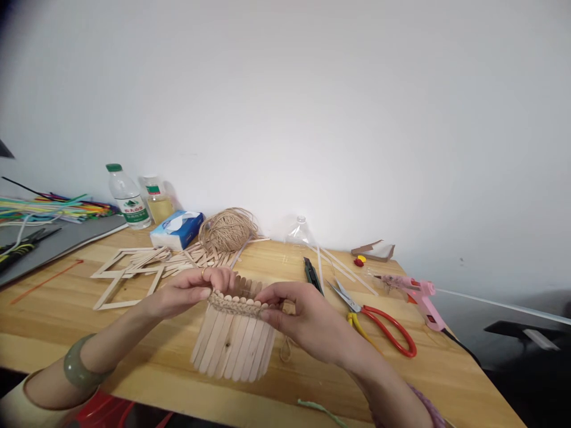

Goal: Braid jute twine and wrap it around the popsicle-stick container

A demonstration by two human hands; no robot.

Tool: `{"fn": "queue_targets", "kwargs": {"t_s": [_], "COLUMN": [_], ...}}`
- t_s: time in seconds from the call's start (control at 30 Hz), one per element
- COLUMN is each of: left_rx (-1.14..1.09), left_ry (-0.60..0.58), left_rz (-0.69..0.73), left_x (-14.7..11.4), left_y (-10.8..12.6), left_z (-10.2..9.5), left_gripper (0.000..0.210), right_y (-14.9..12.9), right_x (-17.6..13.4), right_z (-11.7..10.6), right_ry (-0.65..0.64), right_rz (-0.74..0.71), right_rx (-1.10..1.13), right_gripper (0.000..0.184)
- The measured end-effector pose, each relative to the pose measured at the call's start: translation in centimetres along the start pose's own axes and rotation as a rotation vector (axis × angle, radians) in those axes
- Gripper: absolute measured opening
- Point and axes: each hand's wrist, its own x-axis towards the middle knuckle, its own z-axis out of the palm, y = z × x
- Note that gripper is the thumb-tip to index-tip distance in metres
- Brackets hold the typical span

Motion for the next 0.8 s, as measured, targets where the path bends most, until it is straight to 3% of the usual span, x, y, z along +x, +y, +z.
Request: {"fn": "queue_targets", "kwargs": {"t_s": [0.23,0.4,0.53,0.67,0.8], "left_rx": [0.287,0.368,0.624,0.858,1.077], "left_ry": [-0.003,0.299,0.483,0.432,0.349], "left_rz": [-0.007,0.046,0.176,0.351,0.35], "left_x": [1.6,1.9,1.7,1.3,0.6], "left_y": [-1.8,-2.8,-2.9,-3.1,-3.4], "left_z": [-1.9,-1.0,-0.1,0.4,0.5], "left_gripper": [0.018,0.013,0.013,0.02,0.025], "right_y": [1.6,2.7,3.3,3.4,3.4], "right_x": [1.6,2.2,2.3,2.5,2.6], "right_z": [0.2,0.8,1.4,1.7,2.0], "right_ry": [0.01,0.038,0.073,0.102,0.083], "right_rz": [0.031,0.085,0.144,0.171,0.168], "right_rx": [-0.012,0.104,0.301,0.367,0.411], "right_gripper": [0.015,0.022,0.027,0.028,0.029]}}
